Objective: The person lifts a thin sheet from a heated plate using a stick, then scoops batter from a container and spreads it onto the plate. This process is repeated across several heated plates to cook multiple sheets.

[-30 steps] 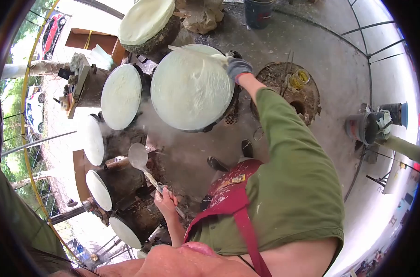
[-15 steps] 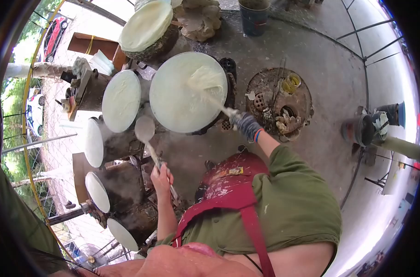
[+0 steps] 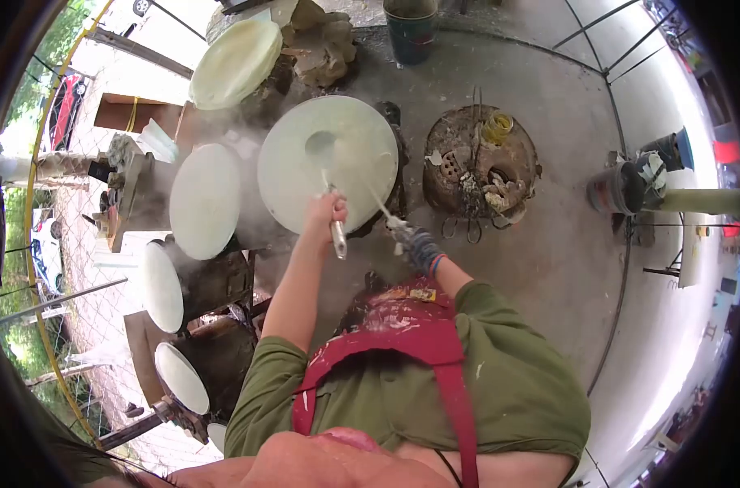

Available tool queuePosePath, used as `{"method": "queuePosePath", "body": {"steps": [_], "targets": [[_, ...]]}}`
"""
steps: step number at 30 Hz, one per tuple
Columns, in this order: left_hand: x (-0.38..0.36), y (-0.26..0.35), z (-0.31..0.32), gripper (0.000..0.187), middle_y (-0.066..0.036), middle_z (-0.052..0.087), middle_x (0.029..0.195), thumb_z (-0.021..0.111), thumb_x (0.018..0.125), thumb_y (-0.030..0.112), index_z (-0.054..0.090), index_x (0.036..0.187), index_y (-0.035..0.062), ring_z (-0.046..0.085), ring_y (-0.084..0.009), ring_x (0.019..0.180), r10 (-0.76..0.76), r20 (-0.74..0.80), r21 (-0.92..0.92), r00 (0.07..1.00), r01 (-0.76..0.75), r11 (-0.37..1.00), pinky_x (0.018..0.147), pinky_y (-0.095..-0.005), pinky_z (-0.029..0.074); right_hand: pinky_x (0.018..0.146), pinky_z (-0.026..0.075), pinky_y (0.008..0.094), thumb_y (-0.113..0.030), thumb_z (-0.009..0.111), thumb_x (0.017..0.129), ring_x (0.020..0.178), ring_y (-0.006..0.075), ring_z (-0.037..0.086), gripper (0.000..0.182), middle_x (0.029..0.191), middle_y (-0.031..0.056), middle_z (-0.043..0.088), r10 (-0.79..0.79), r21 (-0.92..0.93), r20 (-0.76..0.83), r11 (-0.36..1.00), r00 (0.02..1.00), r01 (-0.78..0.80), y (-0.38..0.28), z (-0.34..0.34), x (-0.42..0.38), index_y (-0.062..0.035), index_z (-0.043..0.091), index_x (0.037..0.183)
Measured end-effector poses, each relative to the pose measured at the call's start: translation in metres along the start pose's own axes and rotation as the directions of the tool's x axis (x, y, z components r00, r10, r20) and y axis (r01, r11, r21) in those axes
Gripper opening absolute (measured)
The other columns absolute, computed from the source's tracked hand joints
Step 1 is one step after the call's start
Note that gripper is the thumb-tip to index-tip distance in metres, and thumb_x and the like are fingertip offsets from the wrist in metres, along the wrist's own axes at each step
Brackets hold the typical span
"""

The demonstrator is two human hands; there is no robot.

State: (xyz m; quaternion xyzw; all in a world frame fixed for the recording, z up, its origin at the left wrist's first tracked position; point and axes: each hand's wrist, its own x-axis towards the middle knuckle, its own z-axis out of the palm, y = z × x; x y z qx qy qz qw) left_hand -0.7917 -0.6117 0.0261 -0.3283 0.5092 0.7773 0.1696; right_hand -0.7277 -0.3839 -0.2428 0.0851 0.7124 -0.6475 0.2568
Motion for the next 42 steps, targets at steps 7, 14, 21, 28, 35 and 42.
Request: {"method": "queuePosePath", "body": {"steps": [7, 14, 21, 28, 35, 42], "targets": [[-0.017, -0.031, -0.006, 0.005, 0.001, 0.036, 0.062, 0.038, 0.092, 0.008, 0.037, 0.087, 0.0068, 0.037, -0.0084, 0.048, -0.132, 0.020, -0.454, 0.991, 0.127, 0.882, 0.042, -0.0238, 0.032, 0.044, 0.038, 0.0280, -0.037, 0.051, 0.091, 0.047, 0.0109, 0.044, 0.025, 0.065, -0.0018, 0.055, 0.161, 0.124, -0.005, 0.980, 0.987, -0.159, -0.092, 0.009, -0.019, -0.0141, 0.061, 0.088], [-0.099, -0.043, -0.060, 0.015, 0.004, 0.040, 0.064, 0.044, 0.094, 0.016, 0.049, 0.098, 0.0023, 0.040, -0.0018, 0.048, 0.445, 0.221, -0.741, 0.868, -0.147, 0.655, 0.038, -0.0167, 0.030, 0.054, 0.043, 0.0309, -0.032, 0.052, 0.090, 0.065, 0.0114, 0.054, 0.026, 0.081, -0.0014, 0.061, 0.113, -0.212, 0.186, 0.975, 0.976, -0.072, -0.187, -0.025, -0.065, -0.0115, 0.062, 0.104], [-0.206, -0.028, -0.059, 0.028, 0.008, 0.035, 0.051, 0.037, 0.097, 0.021, 0.046, 0.101, -0.0055, 0.033, -0.0004, 0.030, 0.419, 0.240, -0.891, 0.875, 0.028, 0.453, 0.035, -0.0158, 0.024, 0.075, 0.048, 0.0384, -0.040, 0.056, 0.083, 0.083, 0.0313, 0.062, 0.038, 0.089, 0.0150, 0.065, -0.064, -0.688, 0.352, 0.659, 0.934, 0.304, -0.151, -0.041, -0.043, -0.0120, 0.061, 0.108], [-0.343, -0.080, -0.131, 0.028, 0.005, 0.037, 0.057, 0.034, 0.098, 0.019, 0.046, 0.101, -0.0055, 0.035, -0.0016, 0.033, 0.541, -0.040, -0.944, 0.840, -0.210, 0.256, 0.033, -0.0169, 0.024, 0.073, 0.048, 0.0408, -0.029, 0.051, 0.087, 0.085, 0.0333, 0.061, 0.032, 0.094, 0.0152, 0.064, -0.124, -0.906, 0.364, 0.183, 0.923, 0.382, -0.214, -0.018, -0.122, -0.0094, 0.058, 0.112], [-0.523, -0.203, -0.249, 0.028, 0.007, 0.034, 0.053, 0.034, 0.098, 0.023, 0.047, 0.100, -0.0010, 0.032, -0.0015, 0.030, 0.350, -0.585, -0.702, 0.731, -0.673, 0.232, 0.030, -0.0189, 0.026, 0.074, 0.048, 0.0425, -0.035, 0.053, 0.084, 0.087, 0.0381, 0.058, 0.035, 0.093, 0.0210, 0.061, -0.186, -0.449, 0.852, 0.223, 0.490, 0.865, -0.174, 0.247, -0.235, -0.0080, 0.060, 0.105], [-0.642, -0.310, -0.331, 0.027, 0.007, 0.033, 0.053, 0.036, 0.098, 0.024, 0.050, 0.098, 0.0010, 0.029, -0.0014, 0.031, 0.136, -0.900, -0.399, 0.414, -0.908, 0.124, 0.034, -0.0202, 0.029, 0.073, 0.047, 0.0454, -0.038, 0.050, 0.084, 0.085, 0.0377, 0.059, 0.034, 0.091, 0.0192, 0.063, -0.207, -0.433, 0.880, 0.020, 0.427, 0.901, -0.188, 0.540, -0.287, -0.0122, 0.062, 0.101]]}}
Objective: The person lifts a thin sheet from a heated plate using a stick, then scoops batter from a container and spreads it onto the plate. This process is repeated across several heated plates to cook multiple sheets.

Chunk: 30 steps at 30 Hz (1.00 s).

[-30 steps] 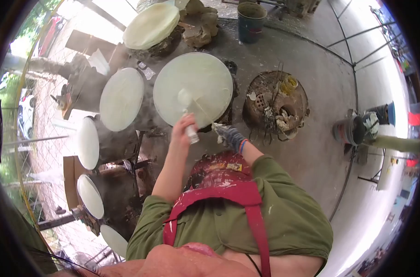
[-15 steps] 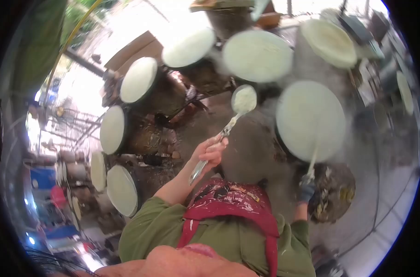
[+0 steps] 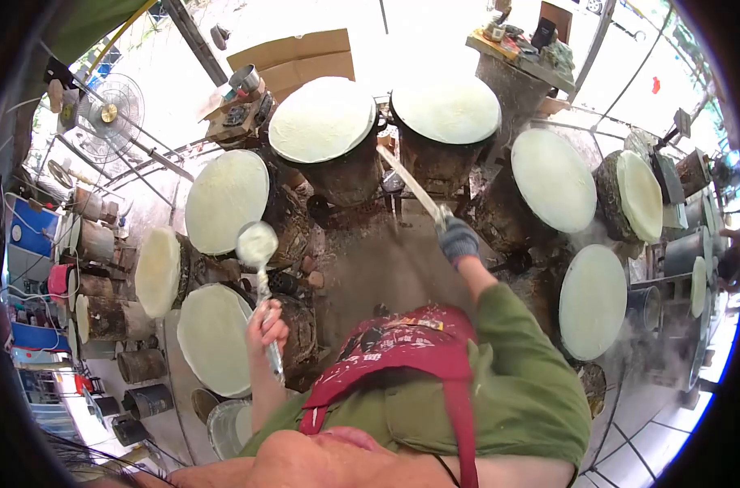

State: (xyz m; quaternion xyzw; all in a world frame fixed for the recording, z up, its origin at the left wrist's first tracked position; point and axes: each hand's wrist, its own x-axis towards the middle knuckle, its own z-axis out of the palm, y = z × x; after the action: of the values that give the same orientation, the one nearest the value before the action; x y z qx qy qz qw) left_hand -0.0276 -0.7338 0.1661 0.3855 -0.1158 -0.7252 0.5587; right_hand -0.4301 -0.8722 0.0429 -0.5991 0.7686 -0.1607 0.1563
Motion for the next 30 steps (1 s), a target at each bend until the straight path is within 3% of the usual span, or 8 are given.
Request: {"method": "queuePosePath", "body": {"steps": [12, 13, 14, 16, 18, 22, 24, 30], "targets": [[0.017, 0.029, -0.051, 0.030, 0.003, 0.039, 0.060, 0.033, 0.099, 0.023, 0.042, 0.107, -0.0049, 0.033, -0.0014, 0.035, 0.319, -0.282, -0.491, 0.905, -0.422, 0.762, 0.036, -0.0192, 0.024, 0.081, 0.046, 0.0450, -0.042, 0.053, 0.081, 0.095, 0.0385, 0.057, 0.047, 0.100, 0.0219, 0.061, -0.239, -0.022, -0.034, 0.971, 0.970, 0.239, -0.068, 0.087, 0.307, -0.0112, 0.056, 0.116], [0.021, 0.027, -0.044, 0.031, 0.002, 0.040, 0.062, 0.031, 0.099, 0.023, 0.040, 0.108, -0.0050, 0.034, -0.0015, 0.037, 0.340, -0.270, -0.552, 0.901, -0.434, 0.712, 0.038, -0.0195, 0.024, 0.086, 0.043, 0.0433, -0.045, 0.055, 0.079, 0.101, 0.0383, 0.054, 0.048, 0.102, 0.0215, 0.061, -0.204, 0.098, 0.105, 0.976, 0.973, 0.194, -0.070, 0.101, 0.347, -0.0088, 0.060, 0.109], [0.025, 0.025, -0.034, 0.032, 0.002, 0.040, 0.062, 0.032, 0.099, 0.024, 0.041, 0.108, -0.0051, 0.033, -0.0020, 0.037, 0.349, -0.310, -0.577, 0.885, -0.466, 0.671, 0.038, -0.0194, 0.025, 0.068, 0.049, 0.0418, -0.049, 0.057, 0.079, 0.077, 0.0344, 0.062, 0.047, 0.093, 0.0208, 0.063, -0.166, 0.101, 0.160, 0.983, 0.973, 0.151, -0.076, 0.113, 0.385, -0.0099, 0.063, 0.104], [0.027, 0.030, -0.010, 0.035, 0.002, 0.040, 0.062, 0.035, 0.098, 0.027, 0.042, 0.109, -0.0052, 0.033, -0.0029, 0.036, 0.358, -0.400, -0.602, 0.843, -0.537, 0.591, 0.037, -0.0192, 0.025, 0.038, 0.037, 0.0330, -0.051, 0.063, 0.076, 0.039, 0.0215, 0.048, 0.042, 0.061, 0.0109, 0.060, 0.068, 0.592, 0.543, 0.676, 0.837, -0.439, -0.143, 0.075, 0.398, -0.0111, 0.062, 0.089], [0.034, 0.023, 0.001, 0.037, 0.001, 0.040, 0.064, 0.031, 0.099, 0.028, 0.040, 0.109, -0.0062, 0.033, -0.0036, 0.037, 0.434, -0.380, -0.630, 0.817, -0.572, 0.525, 0.039, -0.0203, 0.027, 0.034, 0.030, 0.0305, -0.050, 0.069, 0.073, 0.034, 0.0147, 0.039, 0.048, 0.069, 0.0121, 0.059, 0.138, 0.601, 0.621, 0.547, 0.772, -0.582, -0.155, 0.098, 0.461, -0.0110, 0.064, 0.100], [0.039, 0.008, 0.032, 0.036, 0.000, 0.040, 0.064, 0.029, 0.099, 0.026, 0.037, 0.110, -0.0071, 0.032, -0.0036, 0.038, 0.512, -0.444, -0.661, 0.735, -0.655, 0.367, 0.041, -0.0213, 0.024, 0.045, 0.042, 0.0369, -0.039, 0.075, 0.068, 0.047, 0.0222, 0.051, 0.042, 0.070, 0.0140, 0.061, -0.018, 0.622, 0.450, 0.724, 0.893, -0.299, -0.163, 0.167, 0.551, -0.0053, 0.065, 0.091], [0.037, 0.005, 0.040, 0.036, 0.000, 0.040, 0.064, 0.028, 0.099, 0.026, 0.036, 0.109, -0.0073, 0.032, -0.0034, 0.038, 0.551, -0.504, -0.578, 0.665, -0.734, 0.357, 0.042, -0.0218, 0.023, 0.056, 0.047, 0.0369, -0.030, 0.076, 0.066, 0.058, 0.0235, 0.058, 0.039, 0.074, 0.0140, 0.063, -0.203, 0.050, 0.448, 0.978, 0.871, 0.202, -0.195, 0.153, 0.575, -0.0023, 0.064, 0.091], [0.009, -0.021, 0.031, 0.040, -0.001, 0.045, 0.066, 0.028, 0.099, 0.029, 0.032, 0.118, -0.0069, 0.039, -0.0050, 0.041, 0.596, -0.559, -0.538, 0.576, -0.799, 0.268, 0.043, -0.0225, 0.024, 0.076, 0.048, 0.0329, -0.021, 0.068, 0.072, 0.079, 0.0257, 0.063, 0.037, 0.090, 0.0142, 0.067, -0.593, 0.295, 0.168, 0.792, 0.787, 0.534, -0.292, 0.106, 0.522, -0.0047, 0.061, 0.104]]}}
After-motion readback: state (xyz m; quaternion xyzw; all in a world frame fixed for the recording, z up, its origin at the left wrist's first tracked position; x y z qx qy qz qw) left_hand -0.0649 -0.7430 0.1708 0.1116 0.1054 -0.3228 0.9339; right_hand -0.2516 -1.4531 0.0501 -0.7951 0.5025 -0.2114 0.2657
